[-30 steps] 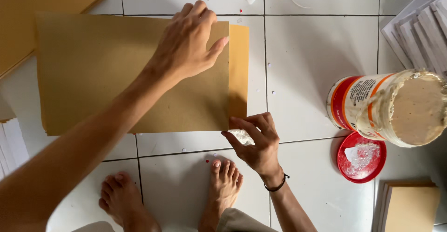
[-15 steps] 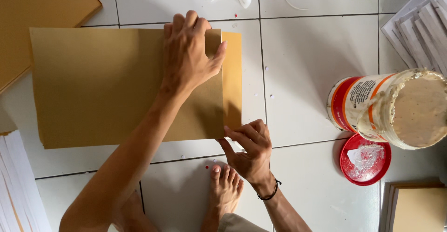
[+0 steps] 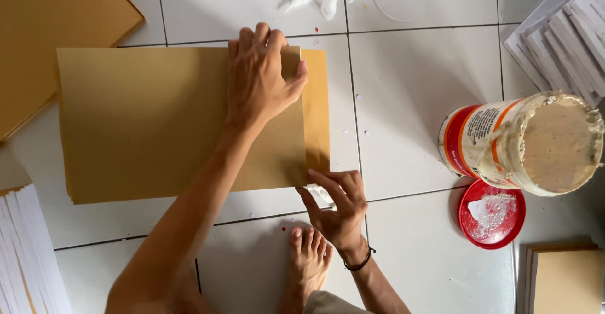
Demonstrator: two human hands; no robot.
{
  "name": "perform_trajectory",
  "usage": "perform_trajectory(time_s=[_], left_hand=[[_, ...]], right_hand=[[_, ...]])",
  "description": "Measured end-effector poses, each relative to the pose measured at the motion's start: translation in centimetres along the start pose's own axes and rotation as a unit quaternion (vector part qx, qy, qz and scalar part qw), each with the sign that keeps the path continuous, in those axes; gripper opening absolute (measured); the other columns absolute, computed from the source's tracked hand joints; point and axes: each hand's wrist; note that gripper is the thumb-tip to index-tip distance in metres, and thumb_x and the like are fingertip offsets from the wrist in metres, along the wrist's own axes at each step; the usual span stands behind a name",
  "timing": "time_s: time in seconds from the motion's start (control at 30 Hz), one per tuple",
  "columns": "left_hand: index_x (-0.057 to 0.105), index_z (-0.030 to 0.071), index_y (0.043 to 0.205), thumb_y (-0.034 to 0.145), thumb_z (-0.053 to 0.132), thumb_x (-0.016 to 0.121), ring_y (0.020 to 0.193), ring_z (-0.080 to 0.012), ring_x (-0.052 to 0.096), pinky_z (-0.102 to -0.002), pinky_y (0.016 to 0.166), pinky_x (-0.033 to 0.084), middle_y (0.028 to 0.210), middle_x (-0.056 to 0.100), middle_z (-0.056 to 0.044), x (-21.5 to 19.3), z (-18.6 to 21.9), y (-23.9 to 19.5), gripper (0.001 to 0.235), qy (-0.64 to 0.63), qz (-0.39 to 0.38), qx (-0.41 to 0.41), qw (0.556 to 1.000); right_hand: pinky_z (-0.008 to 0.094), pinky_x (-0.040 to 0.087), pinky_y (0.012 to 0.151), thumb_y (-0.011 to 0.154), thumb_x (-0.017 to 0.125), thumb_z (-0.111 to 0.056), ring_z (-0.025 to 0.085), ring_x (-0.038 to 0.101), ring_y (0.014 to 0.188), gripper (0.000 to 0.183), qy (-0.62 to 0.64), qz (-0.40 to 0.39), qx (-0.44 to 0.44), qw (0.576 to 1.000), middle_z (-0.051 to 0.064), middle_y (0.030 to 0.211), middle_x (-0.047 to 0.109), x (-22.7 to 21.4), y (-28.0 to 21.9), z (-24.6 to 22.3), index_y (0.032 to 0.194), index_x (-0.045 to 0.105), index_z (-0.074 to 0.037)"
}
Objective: The person applies glue to the edges of brown paper sheets using a brush and a white cloth. They then fold the glued edges over and press them down to secure the bond.
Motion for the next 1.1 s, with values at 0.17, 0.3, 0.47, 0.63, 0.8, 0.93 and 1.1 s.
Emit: perform_trajectory(time_s=[0.17,0.3,0.47,0.63,0.8,0.93,1.1], left_hand=[[0.053,0.011,0.104,0.096,0.043,0.062,0.090,-0.0313,0.051,-0.045,0.082,0.038,0.098,0.059,-0.010,-0.9,0.1,-0.1,0.034,-0.039,-0.019,-0.001,0.999],[0.054,0.013,0.107,0.095,0.045,0.061,0.086,-0.0313,0.054,-0.044,0.082,0.039,0.098,0.061,-0.008,-0.8,0.0,0.0,0.036,-0.072,-0.038,-0.006,0.997],[0.055,0.008,0.097,0.101,0.054,0.038,0.091,-0.0342,0.055,-0.049,0.086,0.034,0.097,0.066,-0.013,3.0,-0.4,2.4,0.050,-0.049,-0.139,-0.138,0.979],[0.069,0.007,0.092,0.107,0.054,0.035,0.076,-0.0358,0.066,-0.053,0.085,0.040,0.078,0.073,-0.015,2.8,-0.3,4.5,0.059,-0.015,-0.194,-0.117,0.974],[0.065,0.010,0.072,0.107,0.051,0.038,0.060,-0.0317,0.058,-0.046,0.074,0.039,0.061,0.064,-0.008,4.5,-0.8,3.7,0.060,0.010,-0.140,-0.094,0.986],[0.060,0.009,0.070,0.108,0.051,0.036,0.062,-0.0329,0.058,-0.047,0.076,0.038,0.061,0.064,-0.008,4.1,-0.7,4.1,0.061,-0.013,-0.169,-0.112,0.979],[0.060,0.010,0.072,0.106,0.049,0.039,0.063,-0.0346,0.060,-0.048,0.072,0.040,0.064,0.066,-0.006,4.1,-0.9,4.3,0.056,-0.041,-0.159,-0.126,0.978]], right_hand=[[0.044,0.047,0.088,0.085,0.077,-0.031,0.029,0.055,0.101,0.044,-0.083,0.005,0.067,0.994,0.013,0.118,0.061,0.9,-5.6,2.5,0.121,0.066,-0.007],[0.045,0.052,0.078,0.082,0.066,-0.027,0.031,0.056,0.095,0.041,-0.150,-0.192,0.209,0.947,0.010,0.118,0.051,2.0,-11.5,6.2,0.121,0.060,-0.018],[0.036,0.055,0.067,0.083,0.053,0.007,0.026,0.064,0.072,0.019,0.008,-0.217,0.164,0.962,0.010,0.090,0.064,-0.5,-10.0,7.8,0.097,0.062,-0.003],[0.031,0.065,0.056,0.093,0.053,-0.010,0.013,0.059,0.059,0.031,0.029,-0.163,0.389,0.906,0.004,0.070,0.066,-4.6,-6.3,6.5,0.115,0.075,-0.012],[0.032,0.053,0.062,0.090,0.054,-0.020,0.017,0.059,0.075,0.037,0.089,-0.112,0.430,0.892,0.007,0.114,0.072,-4.2,-8.8,6.0,0.120,0.069,-0.003],[0.032,0.075,0.063,0.086,0.070,-0.011,0.025,0.078,0.089,0.050,0.175,-0.076,0.407,0.893,0.021,0.128,0.063,-0.6,-13.8,5.8,0.128,0.059,0.013],[0.026,0.053,0.053,0.087,0.065,-0.011,0.010,0.067,0.059,0.021,0.055,-0.106,0.397,0.910,0.001,0.079,0.078,2.2,-13.6,3.9,0.099,0.082,-0.008]])
Point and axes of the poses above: each hand's wrist, its own y-axis towards the middle knuckle, its own x-axis out of the palm, z = x × y
